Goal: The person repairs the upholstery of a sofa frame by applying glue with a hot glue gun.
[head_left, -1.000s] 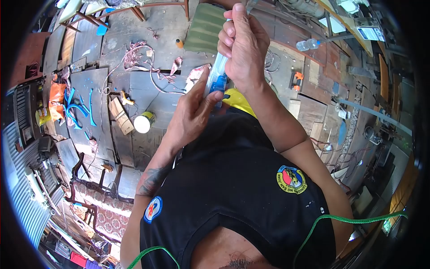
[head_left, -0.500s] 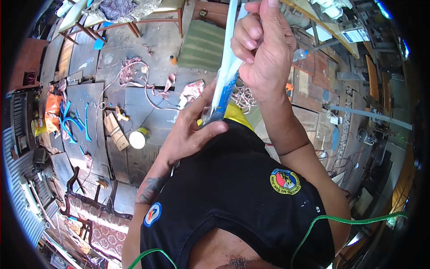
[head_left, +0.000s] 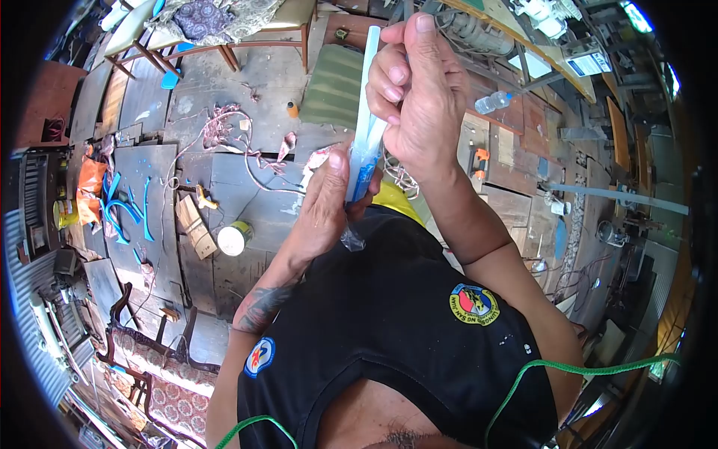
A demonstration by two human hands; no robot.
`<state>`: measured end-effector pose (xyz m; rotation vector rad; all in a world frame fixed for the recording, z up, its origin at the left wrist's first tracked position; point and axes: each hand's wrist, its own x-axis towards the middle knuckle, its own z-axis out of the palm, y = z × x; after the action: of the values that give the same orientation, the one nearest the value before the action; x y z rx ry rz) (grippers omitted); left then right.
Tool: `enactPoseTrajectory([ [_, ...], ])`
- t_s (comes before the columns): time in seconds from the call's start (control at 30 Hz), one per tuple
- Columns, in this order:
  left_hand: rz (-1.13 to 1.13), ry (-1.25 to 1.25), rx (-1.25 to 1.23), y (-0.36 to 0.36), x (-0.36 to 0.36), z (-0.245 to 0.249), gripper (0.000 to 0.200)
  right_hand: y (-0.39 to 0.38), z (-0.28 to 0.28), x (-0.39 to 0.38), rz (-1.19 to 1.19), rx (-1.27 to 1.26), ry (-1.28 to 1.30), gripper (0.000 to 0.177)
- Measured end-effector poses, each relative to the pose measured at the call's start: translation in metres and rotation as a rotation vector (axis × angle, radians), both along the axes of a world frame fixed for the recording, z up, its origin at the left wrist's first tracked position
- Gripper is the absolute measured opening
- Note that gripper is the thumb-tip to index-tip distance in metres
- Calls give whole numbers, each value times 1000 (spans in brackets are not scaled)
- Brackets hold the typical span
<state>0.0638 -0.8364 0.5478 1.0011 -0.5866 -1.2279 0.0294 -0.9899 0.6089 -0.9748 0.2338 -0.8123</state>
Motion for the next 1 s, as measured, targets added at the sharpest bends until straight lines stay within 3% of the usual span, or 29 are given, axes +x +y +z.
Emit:
enactPoseTrajectory([
  [0.07,60,-13,-27,1,-3,-4,64,3,-5,0,-9,-2,-24,33],
  [0.13,107,-1,-49,3,0,-4,63,1,-10,3,-245,-680,86,26],
  [0.17,109,-4,-51,4,0,-4,63,-5,-8,3,-245,-682,83,26],
  [0.2,105,17,-54,5,0,-5,62,-13,-4,1,-496,-1113,128,25],
  [0.27,102,36,-59,8,1,-8,61,-16,-9,3,-630,-1228,192,26],
  [0.3,69,26,-67,10,2,-10,60,-17,-18,3,-631,-1231,192,26],
  [0.37,36,19,-74,12,1,-14,58,-17,-33,4,-312,-552,178,29],
  [0.4,11,28,-77,12,1,-15,57,-7,-31,13,-277,-300,83,34],
  [0.63,-9,-8,-1,17,-1,-15,63,-17,-34,18,-357,-424,116,39],
  [0.7,-18,-18,31,18,0,-12,65,-18,-37,35,-667,-573,58,30],
  [0.83,-26,-54,94,22,2,-13,70,-20,-29,27,-497,-484,204,29],
  [0.93,-38,-70,97,23,2,-14,73,-24,-34,36,-613,-707,97,31],
  [1.0,-28,-61,122,24,1,-13,74,-14,-22,31,-422,-451,197,33],
])
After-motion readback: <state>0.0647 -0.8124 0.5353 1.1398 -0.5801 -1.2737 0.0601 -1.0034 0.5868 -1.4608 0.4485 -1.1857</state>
